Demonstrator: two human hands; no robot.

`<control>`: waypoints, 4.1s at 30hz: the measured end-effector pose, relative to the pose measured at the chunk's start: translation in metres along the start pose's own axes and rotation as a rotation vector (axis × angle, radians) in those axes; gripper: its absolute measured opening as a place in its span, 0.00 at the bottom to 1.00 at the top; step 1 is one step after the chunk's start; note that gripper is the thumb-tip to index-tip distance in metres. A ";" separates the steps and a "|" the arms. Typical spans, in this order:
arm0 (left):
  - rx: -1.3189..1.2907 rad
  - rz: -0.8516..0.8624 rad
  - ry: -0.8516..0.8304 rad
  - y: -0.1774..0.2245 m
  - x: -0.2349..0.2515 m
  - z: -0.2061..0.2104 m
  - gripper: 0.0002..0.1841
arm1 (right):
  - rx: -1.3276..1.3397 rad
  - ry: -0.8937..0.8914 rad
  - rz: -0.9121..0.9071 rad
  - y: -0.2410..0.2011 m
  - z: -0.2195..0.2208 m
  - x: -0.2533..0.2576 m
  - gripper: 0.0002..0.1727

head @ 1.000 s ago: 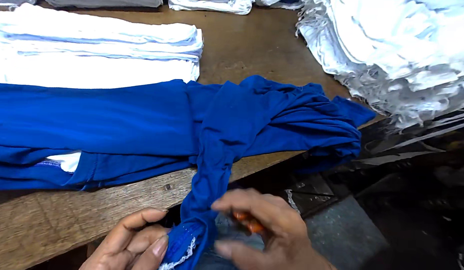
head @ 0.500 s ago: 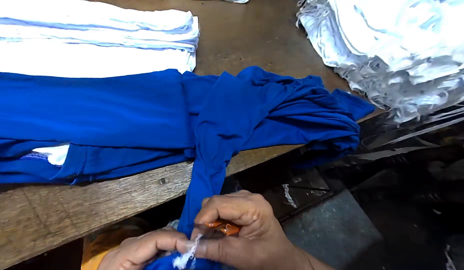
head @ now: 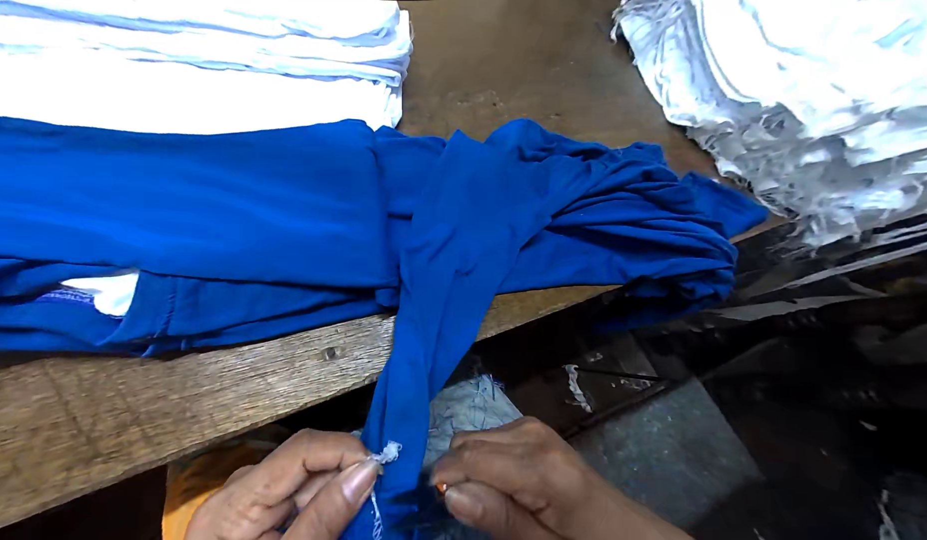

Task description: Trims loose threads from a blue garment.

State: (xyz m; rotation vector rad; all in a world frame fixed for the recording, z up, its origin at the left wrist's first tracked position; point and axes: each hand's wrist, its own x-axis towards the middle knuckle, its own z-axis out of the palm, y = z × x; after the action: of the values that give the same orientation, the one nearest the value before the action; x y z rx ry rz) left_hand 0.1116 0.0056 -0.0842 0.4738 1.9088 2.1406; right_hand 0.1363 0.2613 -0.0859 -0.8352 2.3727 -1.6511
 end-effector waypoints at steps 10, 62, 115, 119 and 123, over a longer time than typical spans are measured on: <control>0.048 0.019 -0.027 -0.001 0.002 0.003 0.05 | 0.001 0.082 -0.029 0.002 0.015 0.002 0.20; -0.001 -0.114 -0.183 -0.005 -0.002 -0.005 0.10 | 0.122 0.172 -0.228 0.014 0.027 0.029 0.06; -0.137 -0.147 -0.214 -0.007 -0.002 -0.009 0.21 | 0.623 0.187 0.245 0.011 0.033 0.000 0.09; -0.099 -0.148 -0.233 -0.003 -0.003 -0.012 0.24 | 0.579 0.190 0.281 0.009 0.028 -0.003 0.10; 0.059 -0.048 -0.195 -0.011 -0.002 -0.018 0.22 | 0.498 0.250 0.255 0.006 0.026 -0.003 0.12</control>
State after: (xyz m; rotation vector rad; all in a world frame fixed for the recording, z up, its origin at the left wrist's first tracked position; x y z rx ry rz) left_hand 0.1065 -0.0102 -0.0971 0.6172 1.8595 1.9356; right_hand 0.1468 0.2428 -0.1021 -0.2403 1.9447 -2.1856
